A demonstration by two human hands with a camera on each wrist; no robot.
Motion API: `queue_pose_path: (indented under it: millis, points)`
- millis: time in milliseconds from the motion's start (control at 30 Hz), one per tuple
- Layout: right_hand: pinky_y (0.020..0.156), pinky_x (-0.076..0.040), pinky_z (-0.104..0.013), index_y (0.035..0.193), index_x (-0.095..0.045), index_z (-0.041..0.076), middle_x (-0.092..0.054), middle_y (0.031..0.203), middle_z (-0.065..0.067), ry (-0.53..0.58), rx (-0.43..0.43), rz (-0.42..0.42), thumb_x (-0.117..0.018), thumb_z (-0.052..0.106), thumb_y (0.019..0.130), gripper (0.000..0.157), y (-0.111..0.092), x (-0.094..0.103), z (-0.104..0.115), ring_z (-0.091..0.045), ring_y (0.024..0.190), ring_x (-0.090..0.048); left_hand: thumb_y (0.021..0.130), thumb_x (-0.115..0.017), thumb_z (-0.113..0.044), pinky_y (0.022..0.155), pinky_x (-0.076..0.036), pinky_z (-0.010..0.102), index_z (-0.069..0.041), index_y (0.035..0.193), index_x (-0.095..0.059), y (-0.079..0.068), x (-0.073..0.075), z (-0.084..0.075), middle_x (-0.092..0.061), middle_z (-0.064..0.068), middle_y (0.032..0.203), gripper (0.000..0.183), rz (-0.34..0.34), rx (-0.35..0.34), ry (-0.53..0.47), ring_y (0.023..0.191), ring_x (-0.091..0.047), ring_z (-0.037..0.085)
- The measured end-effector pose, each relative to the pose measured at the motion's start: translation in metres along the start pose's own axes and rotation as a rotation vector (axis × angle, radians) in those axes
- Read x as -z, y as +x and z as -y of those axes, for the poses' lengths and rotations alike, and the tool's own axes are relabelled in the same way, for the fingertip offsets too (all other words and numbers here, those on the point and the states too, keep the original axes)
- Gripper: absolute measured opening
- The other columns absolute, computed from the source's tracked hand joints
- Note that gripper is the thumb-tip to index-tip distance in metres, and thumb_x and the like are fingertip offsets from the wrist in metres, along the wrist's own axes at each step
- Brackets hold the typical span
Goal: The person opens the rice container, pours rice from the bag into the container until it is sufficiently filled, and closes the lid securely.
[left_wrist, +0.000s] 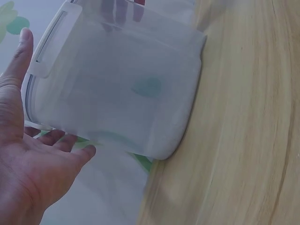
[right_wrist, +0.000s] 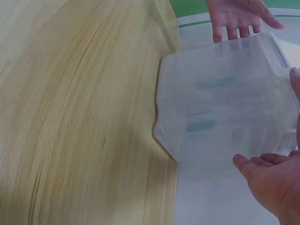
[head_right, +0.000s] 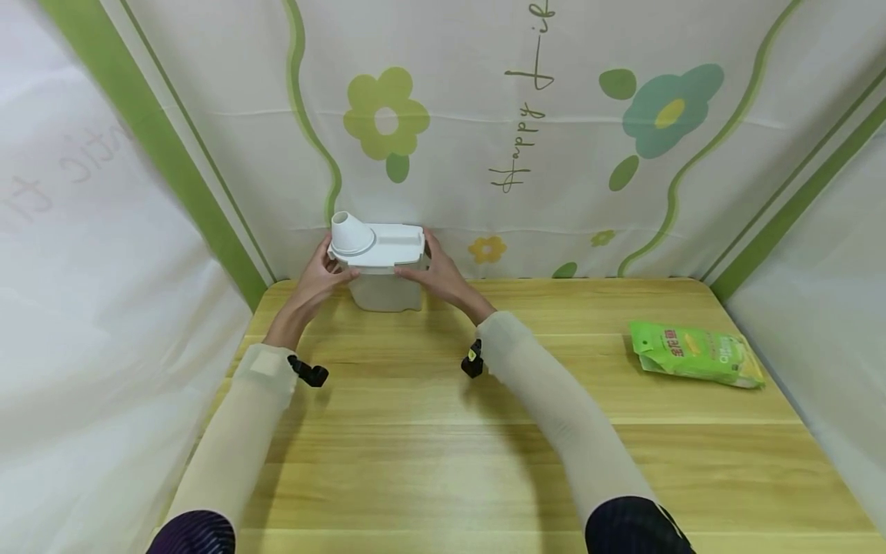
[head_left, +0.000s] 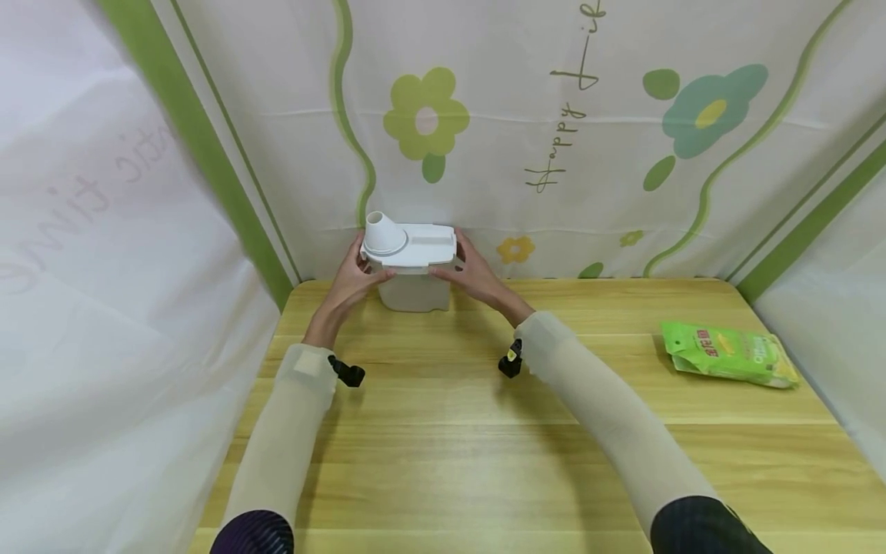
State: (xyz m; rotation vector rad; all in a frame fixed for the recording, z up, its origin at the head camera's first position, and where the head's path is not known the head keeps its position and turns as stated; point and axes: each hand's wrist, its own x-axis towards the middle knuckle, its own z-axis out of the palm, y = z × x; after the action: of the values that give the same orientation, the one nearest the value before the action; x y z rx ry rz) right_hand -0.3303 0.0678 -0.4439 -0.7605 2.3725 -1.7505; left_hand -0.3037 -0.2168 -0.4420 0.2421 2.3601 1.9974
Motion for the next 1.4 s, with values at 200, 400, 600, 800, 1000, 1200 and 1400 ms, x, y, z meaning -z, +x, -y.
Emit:
queue_pose_path:
  millis: [200, 400, 600, 800, 1000, 1200, 1400]
  points:
    - [0.125, -0.033, -0.052, 0.169, -0.020, 0.020, -0.041, 0.164, -0.008, -0.008, 0.011, -0.016, -0.075, 0.033, 0.101, 0.088, 0.001, 0.000, -0.001, -0.029, 0.156, -0.035, 0.090, -0.087, -0.022, 0.131, -0.018, 0.043, -0.024, 0.172, 0.000, 0.005, -0.002, 0.000, -0.013, 0.010, 0.178, 0.120, -0.026, 0.003, -0.018, 0.163, -0.018, 0.030]
    - [0.124, -0.035, -0.050, 0.169, -0.022, 0.017, -0.044, 0.163, -0.009, -0.006, 0.010, -0.025, -0.076, 0.031, 0.101, 0.088, 0.001, 0.000, 0.001, -0.028, 0.153, -0.040, 0.089, -0.088, -0.015, 0.129, -0.025, 0.040, -0.023, 0.172, -0.013, 0.006, -0.003, -0.001, -0.025, 0.008, 0.175, 0.112, -0.063, -0.018, -0.032, 0.161, -0.026, 0.027]
    - [0.124, -0.035, -0.050, 0.167, -0.026, 0.016, -0.045, 0.161, -0.008, 0.015, 0.022, -0.033, -0.076, 0.028, 0.100, 0.084, 0.002, -0.001, 0.002, -0.028, 0.151, -0.042, 0.088, -0.089, -0.016, 0.128, -0.028, 0.040, -0.023, 0.171, -0.019, 0.006, -0.003, -0.003, -0.027, 0.007, 0.174, 0.109, -0.071, -0.004, -0.027, 0.160, -0.026, 0.028]
    - [0.125, -0.033, -0.050, 0.166, -0.031, 0.017, -0.046, 0.160, -0.009, 0.051, 0.032, -0.039, -0.076, 0.022, 0.101, 0.079, 0.003, 0.000, 0.001, -0.029, 0.150, -0.044, 0.088, -0.090, -0.017, 0.127, -0.031, 0.039, -0.018, 0.171, -0.020, 0.008, -0.003, -0.003, -0.028, 0.009, 0.174, 0.109, -0.085, 0.014, -0.038, 0.160, -0.028, 0.028]
    - [0.123, -0.037, -0.049, 0.166, -0.032, 0.017, -0.048, 0.159, -0.009, 0.073, 0.029, -0.043, -0.076, 0.020, 0.101, 0.079, 0.001, 0.001, 0.002, -0.028, 0.149, -0.045, 0.086, -0.091, -0.014, 0.125, -0.034, 0.038, -0.016, 0.170, -0.023, 0.007, -0.005, -0.005, -0.032, 0.009, 0.172, 0.108, -0.098, 0.013, -0.044, 0.158, -0.032, 0.028]
    - [0.120, -0.040, -0.049, 0.166, -0.032, 0.017, -0.050, 0.157, -0.009, 0.095, 0.041, -0.040, -0.076, 0.019, 0.100, 0.079, -0.003, 0.003, 0.006, -0.028, 0.147, -0.047, 0.085, -0.091, -0.012, 0.124, -0.036, 0.037, -0.016, 0.170, -0.025, 0.003, -0.008, -0.010, -0.033, 0.010, 0.171, 0.108, -0.095, 0.003, -0.051, 0.158, -0.033, 0.028]
    - [0.116, -0.045, -0.050, 0.167, -0.031, 0.018, -0.050, 0.156, -0.011, 0.104, 0.033, -0.030, -0.075, 0.019, 0.101, 0.079, -0.012, 0.011, 0.008, -0.028, 0.146, -0.048, 0.083, -0.092, -0.010, 0.125, -0.034, 0.036, -0.012, 0.170, -0.023, -0.001, -0.013, -0.017, -0.033, 0.013, 0.171, 0.111, -0.094, 0.011, -0.036, 0.157, -0.034, 0.030]
